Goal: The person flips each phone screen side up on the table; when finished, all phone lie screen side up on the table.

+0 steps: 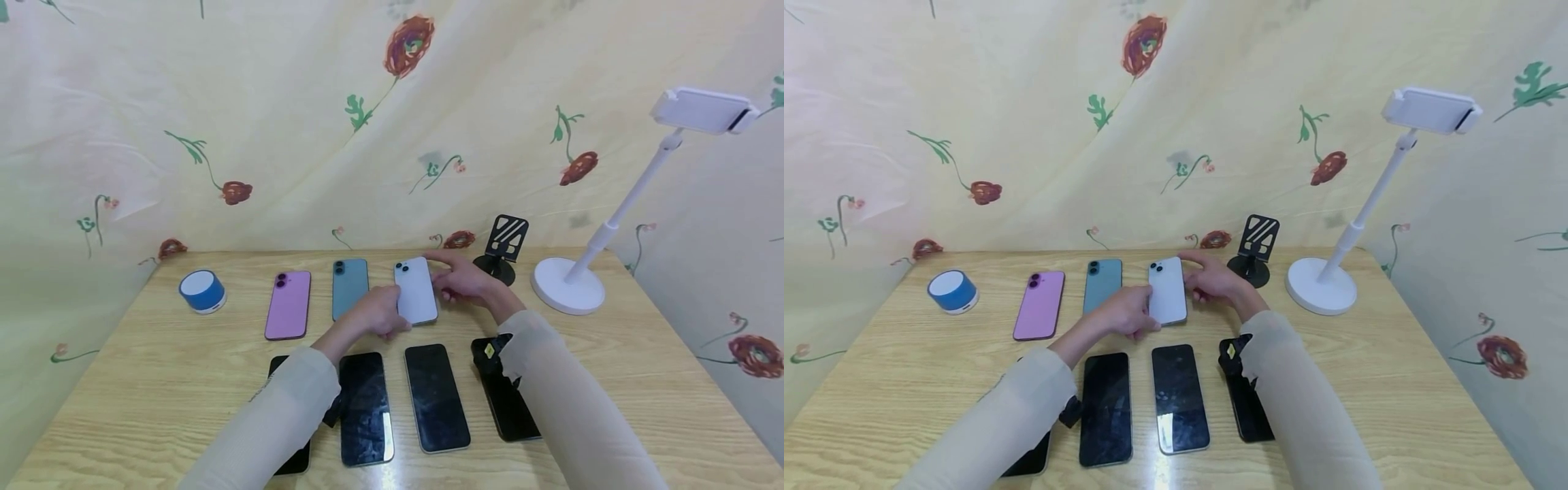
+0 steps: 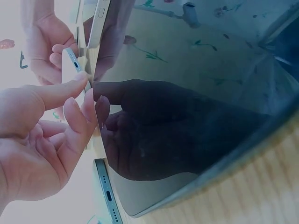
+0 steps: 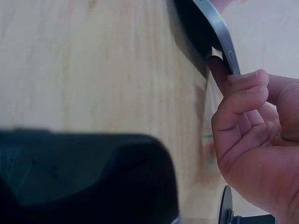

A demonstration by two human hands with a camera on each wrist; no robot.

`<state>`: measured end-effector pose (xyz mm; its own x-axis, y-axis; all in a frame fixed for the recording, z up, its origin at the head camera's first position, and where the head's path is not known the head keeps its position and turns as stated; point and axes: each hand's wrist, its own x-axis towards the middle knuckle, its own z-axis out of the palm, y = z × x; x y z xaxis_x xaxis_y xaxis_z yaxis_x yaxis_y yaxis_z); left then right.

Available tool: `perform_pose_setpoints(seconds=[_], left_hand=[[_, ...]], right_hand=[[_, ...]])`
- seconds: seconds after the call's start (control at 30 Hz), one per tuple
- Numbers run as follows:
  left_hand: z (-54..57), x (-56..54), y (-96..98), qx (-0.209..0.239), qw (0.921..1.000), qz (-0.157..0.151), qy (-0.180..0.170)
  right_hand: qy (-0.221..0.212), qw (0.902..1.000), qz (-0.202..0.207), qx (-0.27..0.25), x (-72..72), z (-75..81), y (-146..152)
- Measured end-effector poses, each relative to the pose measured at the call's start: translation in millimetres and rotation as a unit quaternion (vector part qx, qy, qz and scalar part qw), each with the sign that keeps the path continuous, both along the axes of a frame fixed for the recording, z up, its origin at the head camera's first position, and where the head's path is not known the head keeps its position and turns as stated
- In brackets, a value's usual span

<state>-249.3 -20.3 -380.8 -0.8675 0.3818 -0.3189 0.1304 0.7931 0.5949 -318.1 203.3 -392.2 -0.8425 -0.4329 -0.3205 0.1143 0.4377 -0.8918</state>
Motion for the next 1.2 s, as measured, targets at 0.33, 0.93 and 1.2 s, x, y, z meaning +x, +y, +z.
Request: perform_pose_setpoints(seconds=[0.33, 0.93, 1.2], left_hand=[[-1.2, -0.6, 0.1, 0.017, 0.9998, 0.005, -0.007], [6.6, -3.1, -1.6, 0.087, 0.9936, 0.062, -0.035], [8.0, -3.5, -0.3, 0.123, 0.9871, 0.079, -0.067]], right_hand=[[-0.018, 0.9996, -0.019, -0.012, 2.0, -2.1, 5], [-0.029, 0.9983, -0.009, -0.050, 8.8, 10.0, 1], [-0.030, 0.9972, 0.004, -0.069, 11.9, 11.5, -6]])
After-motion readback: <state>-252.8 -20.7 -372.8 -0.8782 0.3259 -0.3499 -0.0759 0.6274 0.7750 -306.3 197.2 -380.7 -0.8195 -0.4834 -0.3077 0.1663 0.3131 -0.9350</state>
